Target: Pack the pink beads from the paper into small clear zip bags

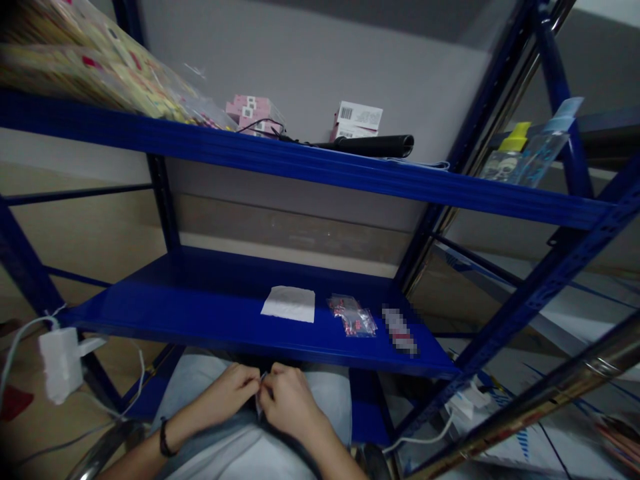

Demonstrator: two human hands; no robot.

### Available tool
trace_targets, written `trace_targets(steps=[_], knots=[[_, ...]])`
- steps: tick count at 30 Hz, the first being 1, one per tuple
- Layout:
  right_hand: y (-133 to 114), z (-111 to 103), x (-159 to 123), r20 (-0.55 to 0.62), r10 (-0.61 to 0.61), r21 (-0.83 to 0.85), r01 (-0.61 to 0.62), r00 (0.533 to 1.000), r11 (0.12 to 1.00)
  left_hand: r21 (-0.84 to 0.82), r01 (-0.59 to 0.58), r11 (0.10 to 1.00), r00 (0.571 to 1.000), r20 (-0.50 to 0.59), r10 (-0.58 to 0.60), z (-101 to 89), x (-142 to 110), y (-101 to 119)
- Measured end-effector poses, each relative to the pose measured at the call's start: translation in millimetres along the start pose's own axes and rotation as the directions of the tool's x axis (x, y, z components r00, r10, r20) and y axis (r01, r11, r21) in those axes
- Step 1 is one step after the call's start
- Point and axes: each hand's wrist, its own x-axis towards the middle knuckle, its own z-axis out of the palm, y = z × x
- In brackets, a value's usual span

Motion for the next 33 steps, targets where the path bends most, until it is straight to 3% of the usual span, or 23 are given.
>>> trace_targets(steps=[6,12,18,21,24,27,30,33], knots=[[0.3,2.6,2.5,-0.024,0.145,-0.036,-0.146,0.989,0.989,-0.027,-0.032,0.999,0.998,-0.053,0.031,4.2,-0.1,6.8],[8.6,-5.4,6.1,-0.008,0.212,0.046,-0.211,0.977,0.976,-0.153,-0.167,0.974,0.982,-0.115,0.151,6.3,-5.4,4.2],[15.6,-9.8,7.4,0.040,0.196,0.206,-0.200,0.980,0.958,-0.192,-0.199,0.961,0.979,0.013,0.206,3.6,-6.5,2.6],[16.8,-11.2,7.0,0.041,0.158,0.290,-0.163,0.987,0.943,-0.213,-0.192,0.958,0.980,0.015,0.199,2.3,-6.2,7.0],[21.4,-14.5,10.7,-0.045,0.162,0.446,-0.125,0.986,0.886,-0.231,-0.168,0.958,0.986,-0.047,0.161,3.1,-4.6,3.4],[28.9,-18.5,20.3,-0.157,0.325,0.710,-0.122,0.933,0.693,-0.351,-0.126,0.928,0.990,-0.110,0.093,2.4,2.1,-6.8],[33.1,-19.9,33.7,-0.094,0.499,0.945,-0.080,0.862,0.317,-0.503,-0.087,0.860,0.985,-0.172,0.000,-7.6,16.4,-9.0],[30.1,-19.6,48.8,0.010,0.560,1.000,-0.005,0.828,-0.010,-0.430,-0.153,0.890,0.968,-0.247,0.047,-30.2,36.5,10.1]])
